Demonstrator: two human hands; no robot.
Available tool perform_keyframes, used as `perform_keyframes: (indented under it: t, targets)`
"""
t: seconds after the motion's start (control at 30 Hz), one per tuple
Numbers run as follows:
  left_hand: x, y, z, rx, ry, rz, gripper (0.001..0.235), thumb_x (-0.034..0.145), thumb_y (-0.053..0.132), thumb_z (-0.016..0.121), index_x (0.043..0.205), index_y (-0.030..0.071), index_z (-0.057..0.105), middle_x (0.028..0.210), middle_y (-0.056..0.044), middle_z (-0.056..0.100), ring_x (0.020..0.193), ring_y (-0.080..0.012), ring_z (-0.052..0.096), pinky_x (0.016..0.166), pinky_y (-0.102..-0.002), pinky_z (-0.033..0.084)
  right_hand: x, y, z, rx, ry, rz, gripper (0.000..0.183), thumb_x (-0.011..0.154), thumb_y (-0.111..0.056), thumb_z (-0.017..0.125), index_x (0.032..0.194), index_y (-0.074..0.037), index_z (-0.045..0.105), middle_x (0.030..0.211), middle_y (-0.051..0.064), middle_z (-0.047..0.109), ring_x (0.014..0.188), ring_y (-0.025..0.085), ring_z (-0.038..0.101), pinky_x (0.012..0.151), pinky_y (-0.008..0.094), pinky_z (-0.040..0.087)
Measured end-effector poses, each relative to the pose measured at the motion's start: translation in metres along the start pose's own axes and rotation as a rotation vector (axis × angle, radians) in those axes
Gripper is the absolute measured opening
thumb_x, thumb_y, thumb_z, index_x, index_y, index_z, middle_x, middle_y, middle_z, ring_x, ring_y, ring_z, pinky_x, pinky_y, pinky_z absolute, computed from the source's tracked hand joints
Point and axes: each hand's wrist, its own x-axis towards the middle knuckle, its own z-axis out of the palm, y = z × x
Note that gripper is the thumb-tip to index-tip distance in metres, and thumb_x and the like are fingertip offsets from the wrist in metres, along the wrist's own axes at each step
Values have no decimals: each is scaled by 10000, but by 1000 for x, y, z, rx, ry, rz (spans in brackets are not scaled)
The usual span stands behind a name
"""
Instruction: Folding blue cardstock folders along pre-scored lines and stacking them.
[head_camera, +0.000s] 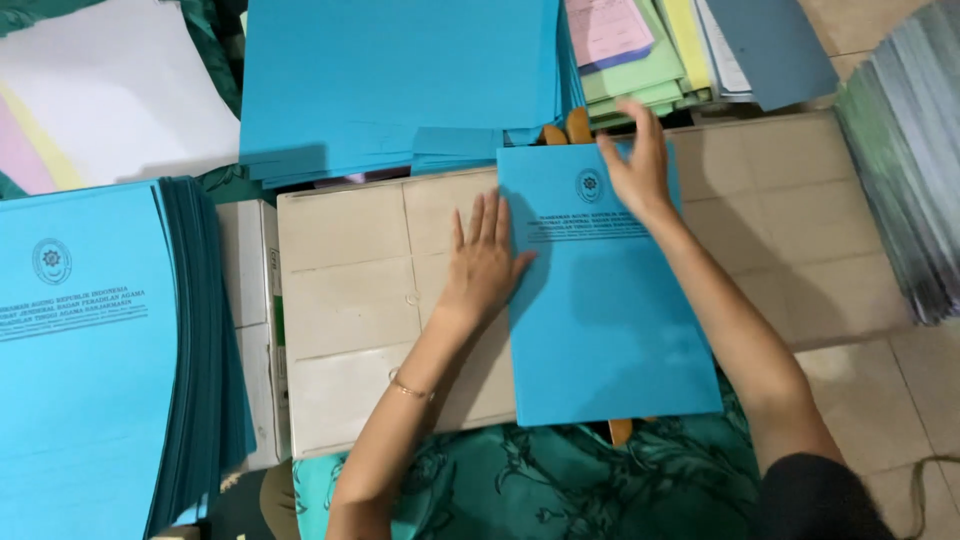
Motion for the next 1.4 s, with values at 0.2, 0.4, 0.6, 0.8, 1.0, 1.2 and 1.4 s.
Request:
perform_keyframes:
  t: [0.2,0.4,0.6,0.8,1.0,1.2,1.4]
  targets:
    - [-94,65,-23,-103,-101,-161,925,952,540,610,1560,-84,297,1628,-316,268,1538,-449,199,1248,-572,139,-167,-30,-108,-423,-219,472,697,1006,-598,576,1448,-63,508,1418,245,490,1328,495,455,1034,766,323]
    - [-114,115,-21,-188,30,-208,859,972,474,620,1526,-119,337,1623,-359,232,1529,-479,206,1242,-554,181,-233,-76,-120,-455,-187,554,630,1082,-534,499,1468,-40,569,1283,266,589,1214,478,567,1001,636,424]
    - [-117,135,-11,-136,18,-268,847,1011,512,522,1530,-125,318,1635,-364,189,1552,-471,163,1263,-538,125,-221,-88,-134,-408,-213,618,689,1105,-558,450,1398,47,600,1202,308,642,1147,494,616,1010,645,394]
    - [-114,134,-17,-194,-35,-308,857,987,537,556,1521,-103,359,1623,-360,219,1549,-466,177,1262,-551,132,-188,-149,-175,-189,-235,735,784,1033,-697,479,1470,-49,528,1311,335,624,1232,597,535,1047,706,334]
    - [-74,123,-121,-790,-57,-402,787,1028,506,548,1532,-74,382,1573,-424,238,1480,-562,221,1209,-653,175,-149,-190,-208,645,-298,404,1082,885,-849,-18,1621,-135,329,1607,250,387,1503,463,266,1228,606,112]
    - [-56,95,-229,-1126,58,-137,616,1133,431,339,1610,47,269,1639,-278,306,1519,-472,222,1160,-641,345,-160,-228,-124,479,-373,35,884,1024,-753,148,1674,-155,202,1671,154,356,1204,437,535,1111,500,357]
    - [-68,52,-275,-891,49,-228,703,1039,51,642,1569,-73,197,1487,-401,444,1295,-621,468,946,-691,480,-180,-267,-65,282,-687,-9,751,1047,-652,262,1688,-306,83,1742,119,98,1547,444,203,1143,745,196]
